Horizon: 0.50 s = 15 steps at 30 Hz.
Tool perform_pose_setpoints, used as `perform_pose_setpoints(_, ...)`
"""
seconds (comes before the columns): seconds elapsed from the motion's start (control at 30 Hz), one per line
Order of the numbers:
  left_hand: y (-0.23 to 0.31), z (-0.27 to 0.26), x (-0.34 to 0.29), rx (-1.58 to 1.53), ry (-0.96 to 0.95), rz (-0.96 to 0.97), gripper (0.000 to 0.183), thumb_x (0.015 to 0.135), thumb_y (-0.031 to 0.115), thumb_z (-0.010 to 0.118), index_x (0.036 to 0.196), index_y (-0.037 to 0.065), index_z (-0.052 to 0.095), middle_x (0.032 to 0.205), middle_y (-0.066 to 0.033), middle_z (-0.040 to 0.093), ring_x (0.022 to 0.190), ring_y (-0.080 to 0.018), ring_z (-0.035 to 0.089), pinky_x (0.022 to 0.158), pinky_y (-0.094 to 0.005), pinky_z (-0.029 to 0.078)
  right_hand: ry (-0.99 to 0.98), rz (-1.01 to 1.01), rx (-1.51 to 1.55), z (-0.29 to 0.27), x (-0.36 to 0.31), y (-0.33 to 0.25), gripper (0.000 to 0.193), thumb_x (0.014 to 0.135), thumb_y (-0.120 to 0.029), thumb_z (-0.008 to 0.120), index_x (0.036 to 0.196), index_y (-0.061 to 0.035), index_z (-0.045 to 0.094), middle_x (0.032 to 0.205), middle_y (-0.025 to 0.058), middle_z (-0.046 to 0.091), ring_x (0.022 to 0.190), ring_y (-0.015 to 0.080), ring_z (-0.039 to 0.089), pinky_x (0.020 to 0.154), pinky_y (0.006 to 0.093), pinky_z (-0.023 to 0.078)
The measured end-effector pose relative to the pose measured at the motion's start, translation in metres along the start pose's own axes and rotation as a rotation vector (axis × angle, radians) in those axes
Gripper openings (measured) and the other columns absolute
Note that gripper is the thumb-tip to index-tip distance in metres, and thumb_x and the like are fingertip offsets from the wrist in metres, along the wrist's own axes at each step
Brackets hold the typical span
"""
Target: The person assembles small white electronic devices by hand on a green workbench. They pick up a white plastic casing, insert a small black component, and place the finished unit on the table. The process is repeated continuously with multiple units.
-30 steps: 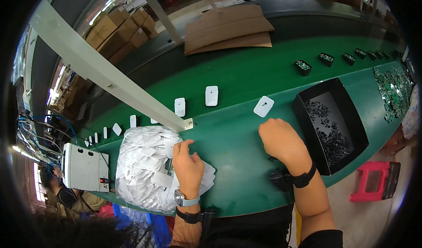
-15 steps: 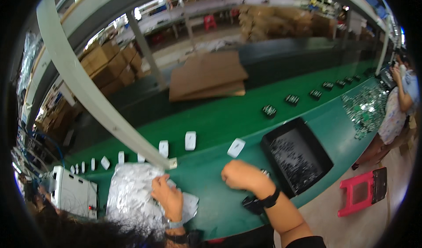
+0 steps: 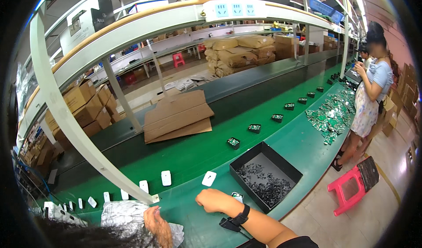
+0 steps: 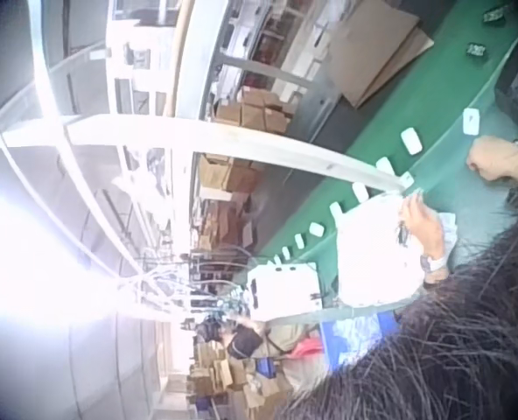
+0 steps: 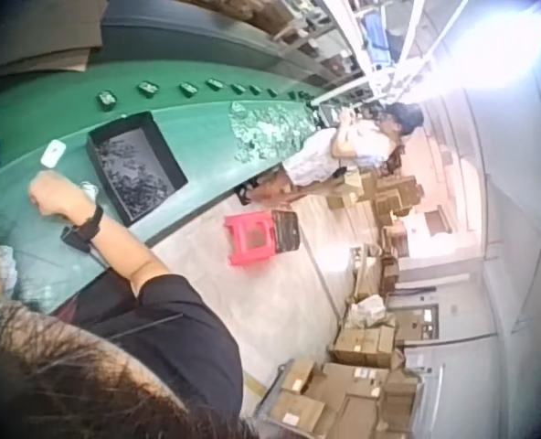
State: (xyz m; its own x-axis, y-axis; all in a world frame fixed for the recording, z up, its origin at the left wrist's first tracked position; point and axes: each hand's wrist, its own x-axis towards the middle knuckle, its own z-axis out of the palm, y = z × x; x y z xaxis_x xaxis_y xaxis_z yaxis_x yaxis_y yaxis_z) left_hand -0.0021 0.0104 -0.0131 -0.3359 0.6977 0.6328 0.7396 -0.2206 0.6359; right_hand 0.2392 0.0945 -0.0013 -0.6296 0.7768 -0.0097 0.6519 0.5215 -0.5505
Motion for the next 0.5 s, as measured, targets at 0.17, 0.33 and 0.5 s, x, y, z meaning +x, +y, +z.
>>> perform_pose_setpoints(0.17, 0.001, 0.009, -0.005, -0.234, 0.071, -0.086, 0.011, 0.095, 0.001, 0.057, 0.102, -0.002, 0.065, 0.099, -0.0151, 0.065, 0.096, -0.0291, 0.064, 0.087, -0.0392, 0.051, -0.001, -0.011, 0.001, -0.004, 0.0, -0.002, 0.015, 0.07, -0.001, 0.062, 0.083, -0.0016, 0.067, 0.08, 0.0222, 0.068, 0.081, 0.0431, 0.068, 0.069, 0.0496, 0.052)
perform_pose_setpoints(0.33, -0.027, 0.01, -0.016, -0.482, 0.027, -0.186, 0.011, 0.103, 0.006, 0.055, 0.099, 0.001, 0.064, 0.097, -0.0075, 0.062, 0.093, -0.018, 0.059, 0.087, -0.0308, 0.047, 0.054, -0.266, 0.168, -0.011, -0.001, 0.002, 0.018, 0.081, -0.013, 0.065, 0.094, -0.0029, 0.072, 0.082, 0.0155, 0.071, 0.073, 0.033, 0.071, 0.07, 0.0411, 0.058)
perform_pose_setpoints(0.5, -0.008, -0.001, -0.007, -1.345, -0.235, -0.728, 0.017, 0.098, 0.003, 0.054, 0.114, 0.007, 0.056, 0.092, -0.004, 0.051, 0.071, -0.013, 0.046, 0.058, -0.0264, 0.037, 0.083, -0.256, 0.465, -0.017, -0.001, -0.015, 0.018, 0.086, -0.009, 0.072, 0.101, -0.001, 0.076, 0.088, 0.0074, 0.075, 0.074, 0.0155, 0.071, 0.071, 0.0293, 0.058)
